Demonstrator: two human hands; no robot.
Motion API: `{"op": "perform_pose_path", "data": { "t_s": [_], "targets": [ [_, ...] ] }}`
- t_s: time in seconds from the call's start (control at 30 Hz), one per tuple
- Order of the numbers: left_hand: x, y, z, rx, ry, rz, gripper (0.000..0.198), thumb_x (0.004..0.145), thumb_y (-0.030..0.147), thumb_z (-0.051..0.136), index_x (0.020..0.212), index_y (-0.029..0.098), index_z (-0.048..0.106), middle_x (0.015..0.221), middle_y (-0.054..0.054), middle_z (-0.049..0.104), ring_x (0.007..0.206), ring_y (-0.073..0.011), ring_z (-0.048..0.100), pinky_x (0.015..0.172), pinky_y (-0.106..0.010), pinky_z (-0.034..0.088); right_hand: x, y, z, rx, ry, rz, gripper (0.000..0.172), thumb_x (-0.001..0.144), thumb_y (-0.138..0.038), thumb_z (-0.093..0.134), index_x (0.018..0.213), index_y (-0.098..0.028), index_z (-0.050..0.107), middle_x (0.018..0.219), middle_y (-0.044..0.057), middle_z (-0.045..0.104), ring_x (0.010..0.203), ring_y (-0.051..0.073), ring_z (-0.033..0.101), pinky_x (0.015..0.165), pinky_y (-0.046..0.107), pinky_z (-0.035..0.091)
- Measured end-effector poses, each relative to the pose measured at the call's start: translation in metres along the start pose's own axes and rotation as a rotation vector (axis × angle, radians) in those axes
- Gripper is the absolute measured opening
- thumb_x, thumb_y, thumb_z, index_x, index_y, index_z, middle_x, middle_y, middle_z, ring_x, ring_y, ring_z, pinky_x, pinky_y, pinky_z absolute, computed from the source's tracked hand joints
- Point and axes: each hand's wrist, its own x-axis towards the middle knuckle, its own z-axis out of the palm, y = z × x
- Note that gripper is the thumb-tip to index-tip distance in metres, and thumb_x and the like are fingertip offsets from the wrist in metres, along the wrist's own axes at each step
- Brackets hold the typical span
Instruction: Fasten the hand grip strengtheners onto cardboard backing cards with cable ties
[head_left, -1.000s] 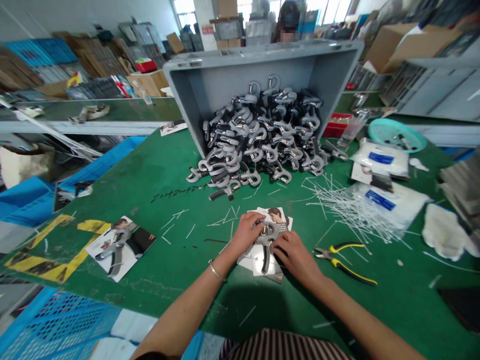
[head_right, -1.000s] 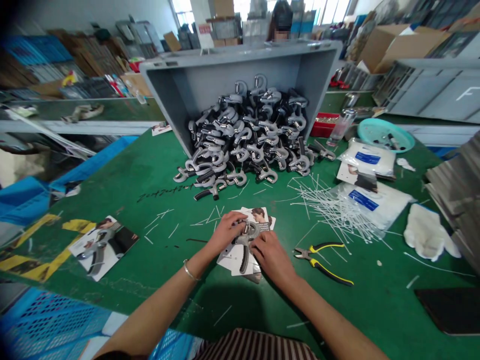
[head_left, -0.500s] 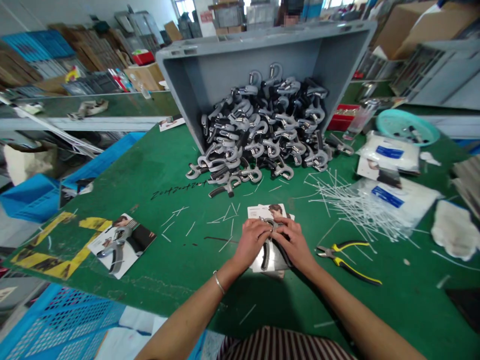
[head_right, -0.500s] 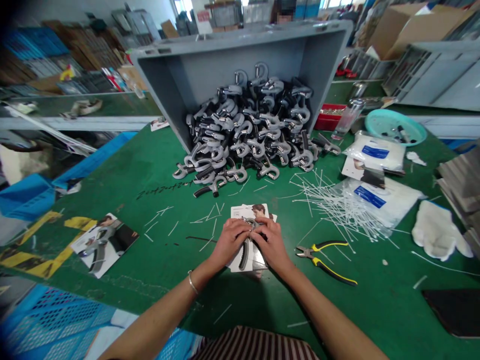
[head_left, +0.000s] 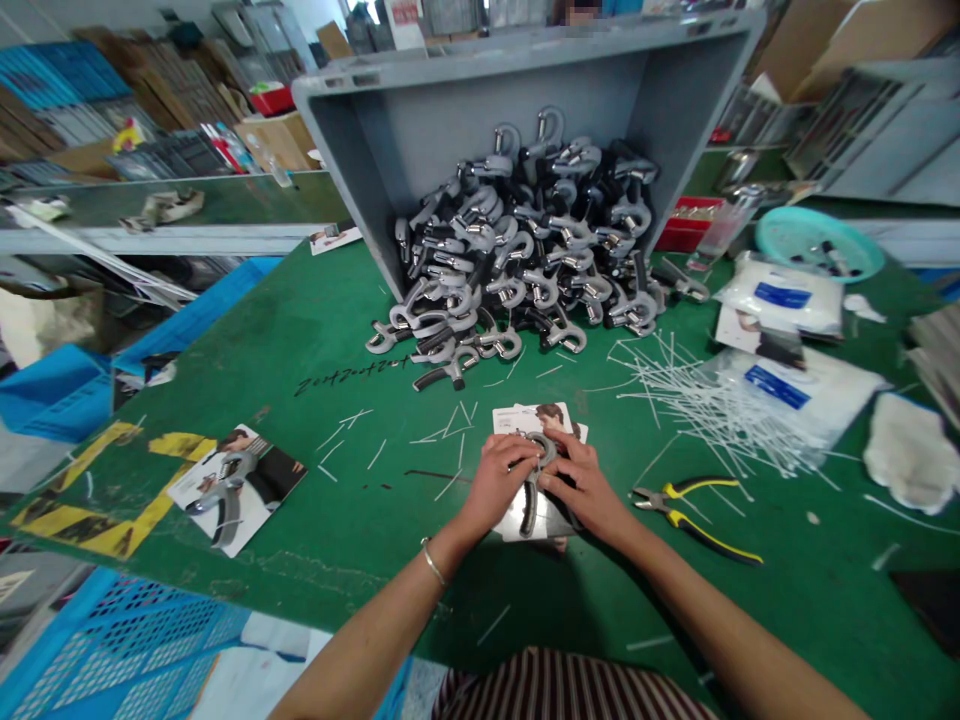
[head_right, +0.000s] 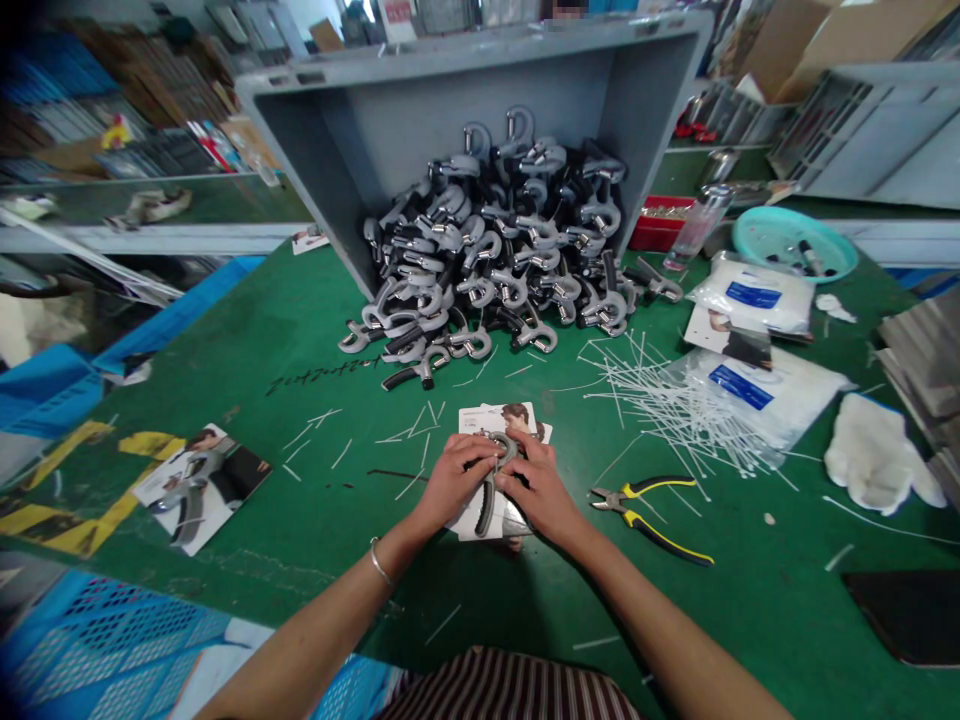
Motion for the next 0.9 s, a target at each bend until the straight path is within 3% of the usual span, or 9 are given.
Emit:
{"op": "perform_pose_path", "data": {
  "t_s": [0.27, 0.37, 0.5, 0.63, 0.73, 0.9],
  "targets": [
    [-0.007, 0.000, -0.007, 0.012, -0.054, 0.064, 0.016, 0.092, 0.026, 0.060, 0.099, 0.025, 0.075, 0.107, -0.004, 0.072, 0.108, -0.0228, 0.057, 0.099, -0.042, 0.038, 0.002, 0.003, 0.006, 0.044, 0.078, 0.052, 0.022, 0.092, -0.040, 0.057, 0.083, -0.023, 0.070, 0.139, 0.007, 0.053, 0.127, 0.028, 0.045, 0.105, 0.049, 0.031],
    [-0.004, 0.003, -0.014, -0.068, -0.080, 0.014, 0.016, 0.092, 0.028, 0.059, 0.096, 0.024, 0.074, 0.102, -0.004, 0.073, 0.102, -0.0219, 0.060, 0.098, -0.040, 0.040, 0.004, 0.002, 0.009, 0.064, 0.131, 0.069, 0.021, 0.092, -0.039, 0.057, 0.082, -0.023, 0.069, 0.133, 0.006, 0.057, 0.124, 0.027, 0.047, 0.105, 0.048, 0.032],
    [0.002, 0.018, -0.017, 0.000, 0.049, -0.052, 0.012, 0.089, 0.026, 0.062, 0.081, 0.022, 0.070, 0.086, -0.002, 0.071, 0.092, -0.0213, 0.060, 0.091, -0.038, 0.041, 0.006, 0.000, 0.014, 0.070, 0.186, 0.060, 0.016, 0.093, -0.033, 0.054, 0.098, -0.023, 0.066, 0.128, 0.008, 0.060, 0.123, 0.026, 0.048, 0.105, 0.046, 0.033],
    [-0.009, 0.037, -0.008, 0.198, 0.125, 0.048, 0.012, 0.091, 0.022, 0.057, 0.081, 0.022, 0.065, 0.088, -0.003, 0.068, 0.093, -0.0220, 0.056, 0.091, -0.040, 0.039, 0.005, -0.004, 0.022, 0.032, 0.308, 0.044, 0.026, 0.095, -0.027, 0.049, 0.119, -0.023, 0.057, 0.132, 0.010, 0.057, 0.126, 0.025, 0.046, 0.105, 0.045, 0.032],
    [-0.029, 0.040, 0.005, 0.318, 0.050, 0.157, 0.014, 0.093, 0.018, 0.051, 0.087, 0.020, 0.064, 0.092, -0.007, 0.066, 0.095, -0.0241, 0.055, 0.092, -0.043, 0.038, 0.006, -0.006, 0.025, 0.013, 0.362, 0.038, 0.031, 0.095, -0.025, 0.047, 0.125, -0.023, 0.053, 0.135, 0.010, 0.055, 0.128, 0.025, 0.045, 0.106, 0.045, 0.032],
    [-0.054, 0.029, 0.024, 0.576, -0.194, 0.320, 0.022, 0.094, 0.013, 0.042, 0.091, 0.015, 0.064, 0.095, -0.013, 0.064, 0.097, -0.0294, 0.055, 0.087, -0.047, 0.041, 0.012, -0.006, 0.023, -0.023, 0.298, -0.010, 0.035, 0.092, -0.027, 0.053, 0.127, -0.022, 0.052, 0.134, 0.011, 0.056, 0.127, 0.027, 0.045, 0.106, 0.046, 0.031]
  ]
}}
